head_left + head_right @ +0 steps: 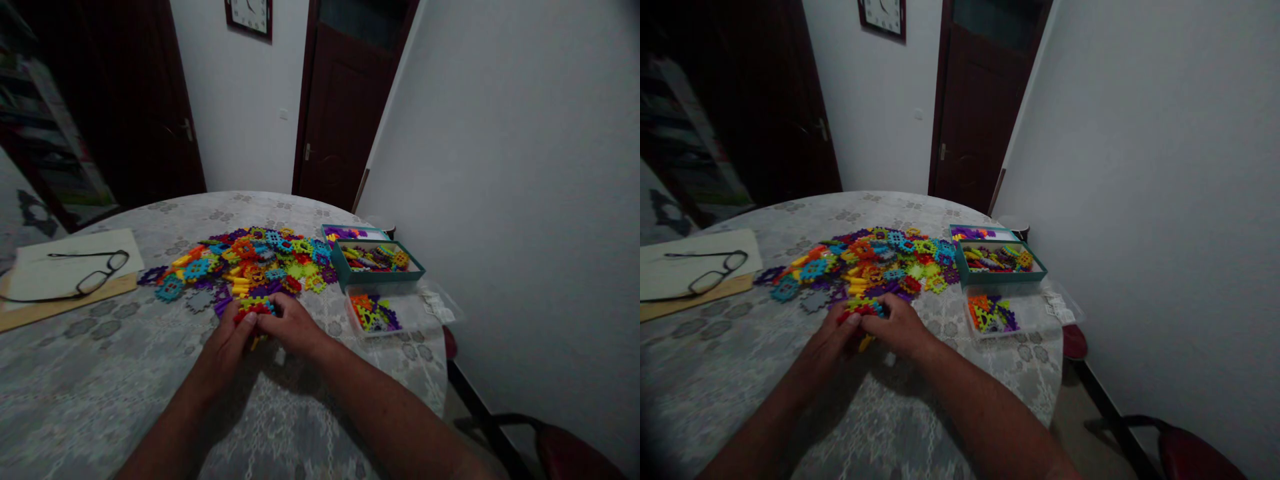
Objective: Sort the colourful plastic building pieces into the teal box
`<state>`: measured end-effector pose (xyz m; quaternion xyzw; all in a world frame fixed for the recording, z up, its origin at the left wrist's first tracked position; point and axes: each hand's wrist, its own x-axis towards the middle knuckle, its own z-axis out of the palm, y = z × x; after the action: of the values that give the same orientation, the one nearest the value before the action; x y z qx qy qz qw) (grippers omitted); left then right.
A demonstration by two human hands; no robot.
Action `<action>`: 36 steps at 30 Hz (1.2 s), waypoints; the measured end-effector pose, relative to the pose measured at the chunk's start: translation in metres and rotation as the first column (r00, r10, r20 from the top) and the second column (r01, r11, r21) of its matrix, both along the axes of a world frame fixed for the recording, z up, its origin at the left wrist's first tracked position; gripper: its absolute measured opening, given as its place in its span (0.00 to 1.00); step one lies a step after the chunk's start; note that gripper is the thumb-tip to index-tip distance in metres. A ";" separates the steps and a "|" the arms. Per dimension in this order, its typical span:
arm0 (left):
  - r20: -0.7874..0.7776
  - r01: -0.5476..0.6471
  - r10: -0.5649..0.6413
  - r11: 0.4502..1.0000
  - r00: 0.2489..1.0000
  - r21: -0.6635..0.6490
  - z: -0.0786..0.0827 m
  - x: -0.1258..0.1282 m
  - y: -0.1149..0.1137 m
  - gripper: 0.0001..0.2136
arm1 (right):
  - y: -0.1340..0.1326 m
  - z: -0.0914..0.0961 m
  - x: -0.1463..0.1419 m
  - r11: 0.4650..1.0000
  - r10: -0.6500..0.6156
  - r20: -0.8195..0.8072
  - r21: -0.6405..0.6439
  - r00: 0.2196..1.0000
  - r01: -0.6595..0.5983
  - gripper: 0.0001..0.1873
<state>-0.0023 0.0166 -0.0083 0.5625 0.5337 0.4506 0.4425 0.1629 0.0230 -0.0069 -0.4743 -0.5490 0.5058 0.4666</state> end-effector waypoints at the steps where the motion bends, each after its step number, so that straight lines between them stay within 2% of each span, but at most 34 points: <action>1: -0.006 0.023 -0.023 1.000 1.000 0.006 0.002 0.000 -0.001 0.22 | -0.003 0.005 0.002 1.000 0.004 0.043 -0.001 0.999 -0.003 0.14; 4: 0.020 0.028 -0.028 1.000 0.999 0.013 0.006 0.000 -0.001 0.24 | -0.006 0.028 0.026 0.993 -0.075 0.173 0.101 0.982 0.057 0.13; 7: -0.002 -0.060 0.060 0.998 0.998 0.019 0.005 -0.004 0.004 0.25 | 0.002 0.059 0.084 0.943 -0.246 0.298 0.295 0.922 0.156 0.17; 8: -0.031 -0.083 0.084 0.996 0.996 0.024 0.004 -0.006 0.006 0.25 | 0.008 0.069 0.111 0.907 -0.344 0.339 0.363 0.876 0.215 0.20; 10: -0.097 -0.104 0.107 0.994 0.990 0.036 0.002 -0.010 0.010 0.23 | 0.022 0.088 0.171 0.836 -0.510 0.450 0.459 0.733 0.300 0.21; 12: -0.155 -0.106 0.112 0.993 0.982 0.047 0.002 -0.014 0.012 0.22 | 0.037 0.100 0.231 0.794 -0.608 0.574 0.448 0.548 0.411 0.21; 14: -0.210 -0.094 0.106 0.993 0.972 0.068 0.003 -0.015 0.013 0.21 | 0.047 0.105 0.282 0.766 -0.592 0.722 0.363 0.359 0.531 0.20; 17: -0.292 -0.076 0.112 0.988 0.950 0.133 0.006 -0.015 0.011 0.18 | 0.053 0.101 0.329 0.755 -0.516 0.800 0.256 0.305 0.604 0.12; 20: -0.357 -0.090 0.148 0.981 0.922 0.174 0.008 -0.015 0.010 0.17 | 0.055 0.086 0.347 0.767 -0.422 0.843 0.134 0.335 0.628 0.05; 23: -0.401 -0.111 0.169 0.980 0.900 0.163 0.008 -0.017 0.011 0.18 | 0.063 0.073 0.351 0.785 -0.323 0.873 0.032 0.365 0.619 0.05; 26: -0.429 -0.116 0.173 0.981 0.886 0.157 0.005 -0.018 0.013 0.18 | 0.073 0.067 0.351 0.798 -0.241 0.907 -0.018 0.346 0.603 0.05; 28: -0.438 -0.117 0.180 0.979 0.881 0.166 0.003 -0.019 0.014 0.18 | 0.075 0.066 0.350 0.801 -0.211 0.933 -0.006 0.293 0.599 0.07; 31: -0.437 -0.115 0.188 0.976 0.880 0.187 0.000 -0.019 0.015 0.17 | 0.071 0.068 0.347 0.794 -0.199 0.965 0.055 0.172 0.605 0.14; 34: -0.423 -0.114 0.186 0.975 0.887 0.190 -0.001 -0.022 0.015 0.17 | 0.062 0.073 0.341 0.761 -0.193 0.979 0.111 0.060 0.639 0.20; 36: -0.428 -0.130 0.198 0.975 0.882 0.183 -0.001 -0.024 0.017 0.17 | 0.057 0.079 0.335 0.734 -0.204 0.979 0.154 -0.001 0.661 0.20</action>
<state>-0.0264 0.0334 -0.0091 0.6345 0.6308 0.3850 0.2262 0.4978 0.0799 0.0725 -0.9023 -0.4287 -0.0030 0.0460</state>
